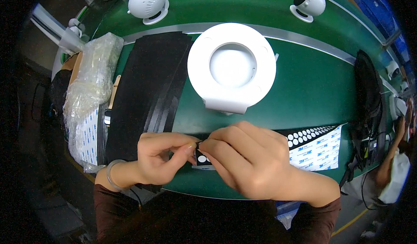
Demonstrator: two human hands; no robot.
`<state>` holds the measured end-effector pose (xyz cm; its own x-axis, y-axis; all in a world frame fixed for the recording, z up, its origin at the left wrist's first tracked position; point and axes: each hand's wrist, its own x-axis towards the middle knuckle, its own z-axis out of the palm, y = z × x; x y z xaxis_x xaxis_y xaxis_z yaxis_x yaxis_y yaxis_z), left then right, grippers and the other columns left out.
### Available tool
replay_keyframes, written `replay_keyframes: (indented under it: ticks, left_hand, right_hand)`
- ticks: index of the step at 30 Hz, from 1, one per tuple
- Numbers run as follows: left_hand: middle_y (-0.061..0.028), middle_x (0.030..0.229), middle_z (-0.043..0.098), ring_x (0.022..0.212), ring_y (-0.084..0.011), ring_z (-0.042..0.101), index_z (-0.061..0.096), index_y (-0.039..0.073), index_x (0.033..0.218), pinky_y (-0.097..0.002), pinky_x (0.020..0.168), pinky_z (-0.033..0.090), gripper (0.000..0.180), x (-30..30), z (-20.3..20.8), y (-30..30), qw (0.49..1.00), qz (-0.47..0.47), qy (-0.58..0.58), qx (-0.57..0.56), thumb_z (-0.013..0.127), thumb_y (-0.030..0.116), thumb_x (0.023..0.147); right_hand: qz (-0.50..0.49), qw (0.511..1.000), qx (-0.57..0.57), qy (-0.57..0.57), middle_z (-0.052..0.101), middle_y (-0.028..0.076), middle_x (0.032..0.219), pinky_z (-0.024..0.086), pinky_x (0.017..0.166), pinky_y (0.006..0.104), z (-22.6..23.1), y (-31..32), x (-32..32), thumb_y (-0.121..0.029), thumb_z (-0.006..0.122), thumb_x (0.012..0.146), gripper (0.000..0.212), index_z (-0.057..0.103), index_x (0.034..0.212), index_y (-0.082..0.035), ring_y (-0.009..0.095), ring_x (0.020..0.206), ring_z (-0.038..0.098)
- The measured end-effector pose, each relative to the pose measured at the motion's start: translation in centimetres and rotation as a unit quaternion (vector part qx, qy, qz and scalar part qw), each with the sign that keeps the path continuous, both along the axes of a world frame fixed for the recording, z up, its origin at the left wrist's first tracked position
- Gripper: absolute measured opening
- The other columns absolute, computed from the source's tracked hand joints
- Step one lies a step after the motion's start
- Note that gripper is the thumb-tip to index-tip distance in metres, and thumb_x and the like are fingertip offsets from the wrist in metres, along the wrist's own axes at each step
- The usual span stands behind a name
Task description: Applying small circular adhesive pads to the base of security cameras on an assembly line.
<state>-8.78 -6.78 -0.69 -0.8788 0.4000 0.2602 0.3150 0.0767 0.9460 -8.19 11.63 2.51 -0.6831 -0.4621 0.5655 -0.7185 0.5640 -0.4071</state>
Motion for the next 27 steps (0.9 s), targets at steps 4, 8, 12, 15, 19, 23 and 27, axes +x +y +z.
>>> replay_keyframes:
  ticks: [4, 8, 12, 15, 19, 23, 27]
  left_hand:
    - [-0.0094, 0.069, 0.062, 0.057, -0.0123, 0.062, 0.061, -0.003, 0.081, -0.0190, 0.049, 0.046, 0.006, -0.1, -0.1, 0.0, 0.999, -0.003, 0.038, -0.006, 0.058, -0.002, 0.075]
    - [-0.0100, 0.070, 0.063, 0.056, -0.0144, 0.063, 0.061, -0.003, 0.080, -0.0196, 0.049, 0.047, 0.007, 0.0, -0.3, -0.1, 0.998, 0.001, 0.063, -0.014, 0.059, -0.002, 0.074]
    - [-0.0093, 0.071, 0.063, 0.057, -0.0112, 0.062, 0.061, -0.003, 0.080, -0.0192, 0.049, 0.046, 0.006, 0.1, -0.1, -0.1, 0.998, 0.000, 0.054, -0.013, 0.058, -0.002, 0.075]
    - [-0.0072, 0.071, 0.064, 0.061, -0.0055, 0.059, 0.058, -0.005, 0.083, -0.0185, 0.053, 0.046, 0.007, -0.6, 0.4, 0.0, 0.995, 0.003, -0.097, 0.029, 0.056, 0.000, 0.079]
    - [-0.0086, 0.071, 0.064, 0.064, -0.0090, 0.062, 0.054, -0.001, 0.098, -0.0193, 0.059, 0.049, 0.022, -1.1, 0.4, 0.3, 0.993, 0.014, -0.113, 0.016, 0.060, 0.003, 0.077]
    - [-0.0090, 0.070, 0.063, 0.063, -0.0131, 0.064, 0.046, 0.004, 0.115, -0.0214, 0.061, 0.051, 0.054, -1.3, 0.4, -0.1, 0.998, -0.007, -0.062, -0.015, 0.072, 0.012, 0.068]
    - [-0.0052, 0.064, 0.060, 0.057, -0.0112, 0.061, 0.041, 0.006, 0.125, -0.0209, 0.058, 0.050, 0.065, -1.7, 0.3, 0.2, 1.000, -0.012, -0.012, -0.004, 0.071, 0.010, 0.067]
  right_hand:
    - [0.005, 0.994, -0.049, -0.098, 0.057, 0.004, 0.073, 0.043, 0.049, 0.0271, 0.3, 0.0, -0.3, -0.003, 0.067, 0.062, 0.014, 0.059, 0.074, -0.005, 0.020, 0.060, 0.055]
    - [0.009, 0.988, -0.057, -0.147, 0.057, 0.004, 0.073, 0.044, 0.050, 0.0283, 0.6, 0.1, -0.4, -0.003, 0.067, 0.062, 0.014, 0.060, 0.074, -0.006, 0.020, 0.061, 0.055]
    - [0.011, 0.994, -0.039, -0.106, 0.057, 0.005, 0.073, 0.044, 0.052, 0.0289, 0.6, -0.1, -0.3, -0.002, 0.067, 0.062, 0.015, 0.059, 0.073, -0.004, 0.021, 0.062, 0.055]
    - [0.027, 0.999, -0.027, -0.027, 0.059, 0.010, 0.077, 0.045, 0.054, 0.0274, 1.1, -0.2, 0.6, -0.001, 0.067, 0.060, 0.017, 0.059, 0.075, -0.002, 0.021, 0.068, 0.057]
    - [-0.081, 0.993, -0.055, -0.060, 0.062, 0.011, 0.086, 0.044, 0.068, 0.0269, 4.2, 0.6, -0.3, 0.006, 0.056, 0.066, 0.008, 0.056, 0.073, 0.002, 0.019, 0.077, 0.058]
    - [-0.115, 0.983, -0.101, -0.103, 0.064, 0.009, 0.085, 0.038, 0.061, 0.0200, 3.4, 0.4, -3.6, -0.004, 0.062, 0.074, 0.007, 0.058, 0.077, 0.002, 0.009, 0.070, 0.053]
    - [-0.126, 0.984, -0.081, -0.095, 0.063, 0.004, 0.071, 0.033, 0.054, 0.0200, 3.7, -0.3, -4.2, -0.006, 0.063, 0.073, 0.007, 0.062, 0.074, 0.000, 0.007, 0.061, 0.050]
